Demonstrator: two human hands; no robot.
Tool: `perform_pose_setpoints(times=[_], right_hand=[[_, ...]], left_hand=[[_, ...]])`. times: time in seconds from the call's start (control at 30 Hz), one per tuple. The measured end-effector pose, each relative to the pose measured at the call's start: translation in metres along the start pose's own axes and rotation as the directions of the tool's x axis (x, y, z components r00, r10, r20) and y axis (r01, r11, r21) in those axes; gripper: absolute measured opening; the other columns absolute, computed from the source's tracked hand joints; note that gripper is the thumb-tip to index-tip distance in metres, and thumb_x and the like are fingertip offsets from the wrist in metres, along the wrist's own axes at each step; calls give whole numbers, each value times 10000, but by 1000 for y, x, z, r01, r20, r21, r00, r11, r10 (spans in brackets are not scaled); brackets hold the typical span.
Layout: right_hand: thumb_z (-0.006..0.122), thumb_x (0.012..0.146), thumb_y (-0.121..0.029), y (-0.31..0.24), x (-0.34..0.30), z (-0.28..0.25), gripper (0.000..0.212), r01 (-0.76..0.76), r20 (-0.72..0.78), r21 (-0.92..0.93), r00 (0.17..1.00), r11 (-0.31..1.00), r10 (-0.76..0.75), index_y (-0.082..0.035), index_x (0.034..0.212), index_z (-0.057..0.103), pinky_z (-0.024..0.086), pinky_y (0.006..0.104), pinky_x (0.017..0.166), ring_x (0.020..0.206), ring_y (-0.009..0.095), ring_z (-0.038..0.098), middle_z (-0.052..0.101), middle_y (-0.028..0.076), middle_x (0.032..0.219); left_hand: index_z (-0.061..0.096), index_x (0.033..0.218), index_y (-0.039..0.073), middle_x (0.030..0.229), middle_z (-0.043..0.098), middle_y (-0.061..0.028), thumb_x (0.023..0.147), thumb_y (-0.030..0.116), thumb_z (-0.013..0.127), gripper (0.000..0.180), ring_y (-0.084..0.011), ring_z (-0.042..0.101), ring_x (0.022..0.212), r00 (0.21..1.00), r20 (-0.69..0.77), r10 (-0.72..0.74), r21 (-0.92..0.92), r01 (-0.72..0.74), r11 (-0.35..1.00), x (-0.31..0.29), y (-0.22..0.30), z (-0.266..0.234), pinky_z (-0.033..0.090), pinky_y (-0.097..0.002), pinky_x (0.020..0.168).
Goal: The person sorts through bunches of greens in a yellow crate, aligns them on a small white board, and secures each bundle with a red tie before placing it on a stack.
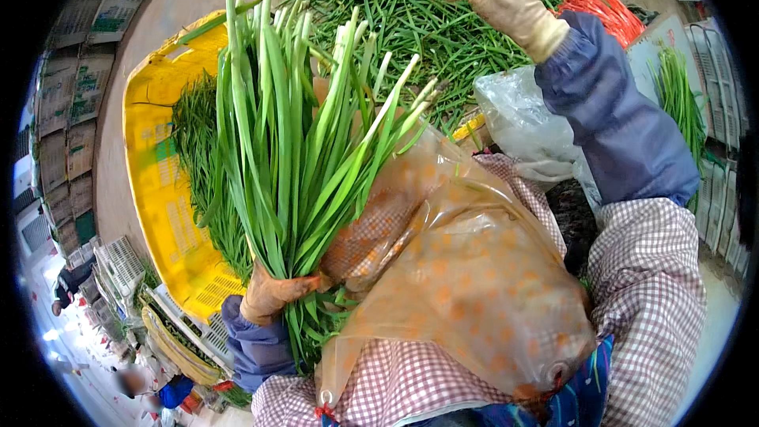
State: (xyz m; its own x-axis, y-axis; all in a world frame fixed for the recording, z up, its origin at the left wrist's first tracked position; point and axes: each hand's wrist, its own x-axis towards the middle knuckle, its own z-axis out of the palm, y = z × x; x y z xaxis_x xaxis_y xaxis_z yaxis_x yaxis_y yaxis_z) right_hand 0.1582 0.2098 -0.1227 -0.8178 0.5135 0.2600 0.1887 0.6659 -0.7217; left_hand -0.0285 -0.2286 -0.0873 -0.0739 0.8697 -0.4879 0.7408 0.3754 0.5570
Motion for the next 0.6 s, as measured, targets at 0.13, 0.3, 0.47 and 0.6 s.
perform_pose_setpoints(times=[0.13, 0.3, 0.47, 0.6], right_hand=[[522, 919, -532, -77, -17, 35, 526, -27, 367, -101, 928, 994, 62, -49, 896, 728, 494, 395, 852, 839, 240, 669, 704, 110, 847], [647, 842, -309, -70, -35, 97, 253, -218, 163, 51, 965, 975, 207, -99, 962, 719, 445, 415, 881, 851, 261, 655, 690, 104, 888], [577, 870, -205, -17, -18, 70, 183, -56, -88, -390, 996, 919, 23, -103, 919, 721, 455, 467, 877, 778, 297, 657, 687, 117, 795], [619, 863, -282, 45, -5, 14, 187, -253, -393, -239, 908, 938, 145, -133, 862, 732, 533, 389, 685, 740, 286, 670, 695, 111, 802]], left_hand=[[606, 1177, 74, 1172, 620, -100, 743, 214, 778, 488, -300, 608, 1047, 992, 49, -117, -415, 127, 901, -11, -8, 2, 473, -412, 939], [615, 1173, 106, 1188, 616, -100, 742, 234, 779, 478, -313, 593, 1071, 998, 4, 58, 127, -58, 990, -2, 10, -3, 457, -428, 957], [634, 1158, 138, 1198, 617, -79, 736, 247, 778, 459, -305, 578, 1103, 971, -84, 225, 269, -195, 943, -14, -10, 8, 438, -435, 977], [658, 1116, 141, 1195, 617, -76, 709, 242, 800, 443, -303, 579, 1099, 994, -38, 97, 168, -90, 982, -6, -4, 9, 445, -428, 963]])
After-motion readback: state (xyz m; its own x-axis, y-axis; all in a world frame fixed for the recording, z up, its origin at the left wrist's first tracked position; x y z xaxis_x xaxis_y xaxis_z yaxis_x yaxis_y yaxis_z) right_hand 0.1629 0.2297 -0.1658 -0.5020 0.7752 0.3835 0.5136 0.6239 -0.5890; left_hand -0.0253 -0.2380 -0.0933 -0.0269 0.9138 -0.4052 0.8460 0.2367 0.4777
